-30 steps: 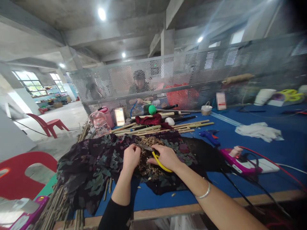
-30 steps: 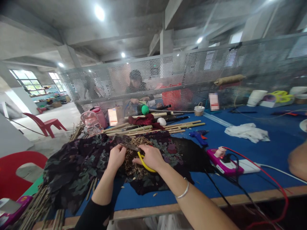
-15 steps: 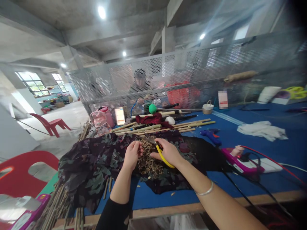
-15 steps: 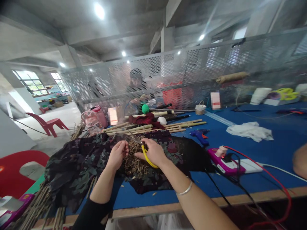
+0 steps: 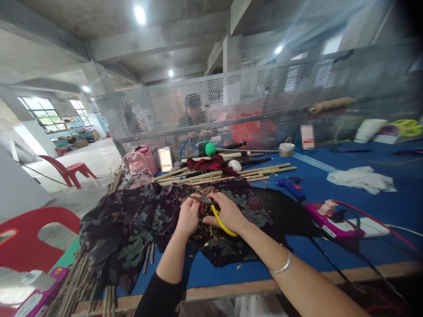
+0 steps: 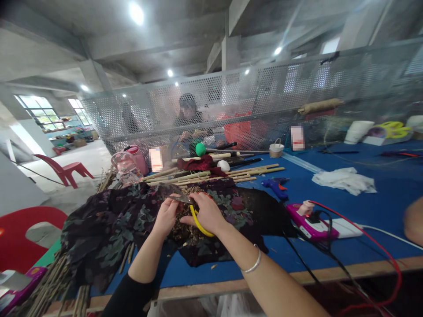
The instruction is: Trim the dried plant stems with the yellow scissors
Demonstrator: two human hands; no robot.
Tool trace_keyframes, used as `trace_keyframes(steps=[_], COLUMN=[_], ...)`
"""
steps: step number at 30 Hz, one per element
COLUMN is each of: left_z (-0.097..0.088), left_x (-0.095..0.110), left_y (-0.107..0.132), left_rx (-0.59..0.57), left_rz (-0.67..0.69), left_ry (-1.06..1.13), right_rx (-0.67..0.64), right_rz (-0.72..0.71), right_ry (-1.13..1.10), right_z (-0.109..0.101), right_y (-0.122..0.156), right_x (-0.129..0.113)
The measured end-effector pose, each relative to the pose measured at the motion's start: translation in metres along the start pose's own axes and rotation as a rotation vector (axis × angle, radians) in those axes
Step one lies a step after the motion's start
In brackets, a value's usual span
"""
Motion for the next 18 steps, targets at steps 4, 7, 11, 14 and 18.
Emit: trace_keyframes(steps=[4,7,11,14,18], left_z=[0.000,0.000,0.001,-0.001,-0.020], left_x=[0.005,0.009,0.014,0.015,0.009], left_y=[0.003,0.004,0.006,0.005,-0.004], left_rx=[0.005,0.011,0.016,0.031,0.151], left_rz=[0.034,0.061,0.074,0.068,0.041], left_ry=[-0.051,-0.084,-0.121,-0.133,-0.289], right_rx=[0.011,0.017,0.019,0.003,-0.012], right_rz=[0.009,0.023,0.033,0.039,0.037], right_ry=[-0.008,0.006,0.016,0.019,0.067], right_z=[-0.002,-0.003,-0.002,-0.001,-0.005], right_y=[0.001,0.002,0.002,0.002,0.000], right_x=[-0.002,-0.001,0.002,0.003,0.003])
Point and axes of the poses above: each hand's wrist, its own y-axis away from the middle knuckle, its own z-axis out of the palm, x = y × z, the point moved 6 cm from there along -y, towards the middle knuckle, and after that the axes turned 11 degrees about x, right-handed, at the moved point
